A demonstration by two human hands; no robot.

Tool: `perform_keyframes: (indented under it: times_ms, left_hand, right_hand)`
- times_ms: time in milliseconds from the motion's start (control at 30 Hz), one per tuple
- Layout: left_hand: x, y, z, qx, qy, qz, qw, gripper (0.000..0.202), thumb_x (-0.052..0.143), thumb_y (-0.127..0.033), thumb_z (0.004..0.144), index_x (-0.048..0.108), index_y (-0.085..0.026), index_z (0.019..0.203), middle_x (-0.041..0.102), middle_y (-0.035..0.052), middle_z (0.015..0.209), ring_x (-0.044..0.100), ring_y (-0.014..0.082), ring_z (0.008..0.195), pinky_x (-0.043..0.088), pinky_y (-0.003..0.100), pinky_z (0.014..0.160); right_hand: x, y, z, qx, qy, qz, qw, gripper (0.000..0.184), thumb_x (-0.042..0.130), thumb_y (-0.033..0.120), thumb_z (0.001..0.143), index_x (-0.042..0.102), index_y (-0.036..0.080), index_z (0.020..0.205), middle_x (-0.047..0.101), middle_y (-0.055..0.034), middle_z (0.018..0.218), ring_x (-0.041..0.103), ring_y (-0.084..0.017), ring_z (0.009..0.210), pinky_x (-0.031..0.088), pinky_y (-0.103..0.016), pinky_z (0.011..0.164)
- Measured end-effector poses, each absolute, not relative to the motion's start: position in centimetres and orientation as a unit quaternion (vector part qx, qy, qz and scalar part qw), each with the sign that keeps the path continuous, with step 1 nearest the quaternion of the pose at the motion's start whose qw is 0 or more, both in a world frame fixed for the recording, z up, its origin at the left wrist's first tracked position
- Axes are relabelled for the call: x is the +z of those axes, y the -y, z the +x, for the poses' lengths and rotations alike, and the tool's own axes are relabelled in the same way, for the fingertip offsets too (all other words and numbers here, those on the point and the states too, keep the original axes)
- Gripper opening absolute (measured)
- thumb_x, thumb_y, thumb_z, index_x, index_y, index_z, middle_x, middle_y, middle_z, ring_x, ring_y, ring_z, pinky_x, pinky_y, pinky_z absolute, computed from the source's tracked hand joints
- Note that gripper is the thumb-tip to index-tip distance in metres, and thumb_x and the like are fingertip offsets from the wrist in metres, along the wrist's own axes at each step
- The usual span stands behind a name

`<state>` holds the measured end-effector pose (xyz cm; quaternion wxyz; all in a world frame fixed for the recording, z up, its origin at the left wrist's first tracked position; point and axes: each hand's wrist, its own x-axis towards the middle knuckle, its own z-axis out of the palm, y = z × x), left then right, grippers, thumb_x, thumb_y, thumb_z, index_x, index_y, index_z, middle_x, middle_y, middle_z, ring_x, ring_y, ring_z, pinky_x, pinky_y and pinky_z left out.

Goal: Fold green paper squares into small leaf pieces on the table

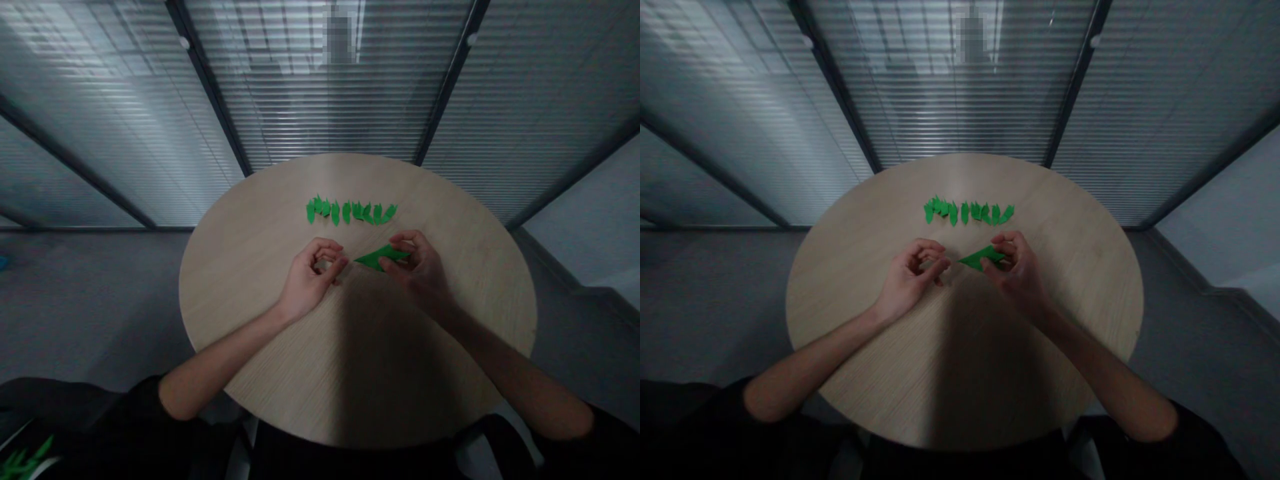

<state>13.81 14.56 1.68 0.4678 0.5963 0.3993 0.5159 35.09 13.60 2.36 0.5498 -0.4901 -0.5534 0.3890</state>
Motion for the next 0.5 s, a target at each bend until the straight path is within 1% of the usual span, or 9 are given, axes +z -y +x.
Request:
perform_keyframes:
  times_ms: [133,267,333,400,500]
  left_hand:
    - [1.8,-14.2,14.0,0.5,-0.411,0.617,0.448,0.027,0.074,-0.037,0.089,0.067,-0.017,0.104,0.066,0.0031,0.088,0.06,0.009,0.065,0.053,0.017,0.052]
    - [1.9,-13.8,14.1,0.446,-0.39,0.655,0.47,0.033,0.077,-0.038,0.086,0.068,-0.017,0.109,0.071,0.0071,0.097,0.067,0.014,0.079,0.053,0.019,0.058]
    - [1.8,-13.6,14.2,0.414,-0.388,0.668,0.48,0.03,0.076,-0.04,0.088,0.069,-0.016,0.106,0.07,0.0062,0.093,0.065,0.0128,0.073,0.05,0.019,0.055]
    - [1.5,-13.5,14.3,0.398,-0.391,0.678,0.479,0.027,0.073,-0.04,0.09,0.07,-0.015,0.098,0.069,0.004,0.085,0.061,0.0101,0.063,0.046,0.019,0.051]
    - [1.4,-13.4,14.4,0.391,-0.392,0.684,0.475,0.025,0.072,-0.039,0.091,0.07,-0.014,0.091,0.066,0.0014,0.073,0.058,0.0091,0.057,0.043,0.019,0.05]
  right_hand:
    - [2.5,-13.2,34.8,0.42,0.551,-0.481,0.537,0.044,0.083,0.034,0.073,0.052,0.024,0.104,0.065,0.0012,0.087,0.067,-0.013,0.068,0.057,-0.026,0.062]
    - [2.4,-12.9,34.3,0.47,0.568,-0.435,0.517,0.044,0.083,0.032,0.075,0.051,0.024,0.105,0.064,0.0032,0.084,0.066,-0.013,0.068,0.056,-0.025,0.062]
    - [2.3,-12.7,34.1,0.487,0.581,-0.413,0.504,0.043,0.082,0.03,0.076,0.05,0.025,0.105,0.065,0.004,0.082,0.065,-0.012,0.067,0.056,-0.025,0.062]
    - [2.1,-12.6,34.0,0.492,0.593,-0.4,0.496,0.041,0.08,0.028,0.077,0.049,0.025,0.104,0.065,0.0045,0.081,0.064,-0.012,0.067,0.055,-0.025,0.062]
    - [2.0,-12.5,34.0,0.475,0.603,-0.406,0.496,0.037,0.078,0.026,0.079,0.049,0.024,0.102,0.065,0.0039,0.081,0.064,-0.011,0.067,0.053,-0.024,0.061]
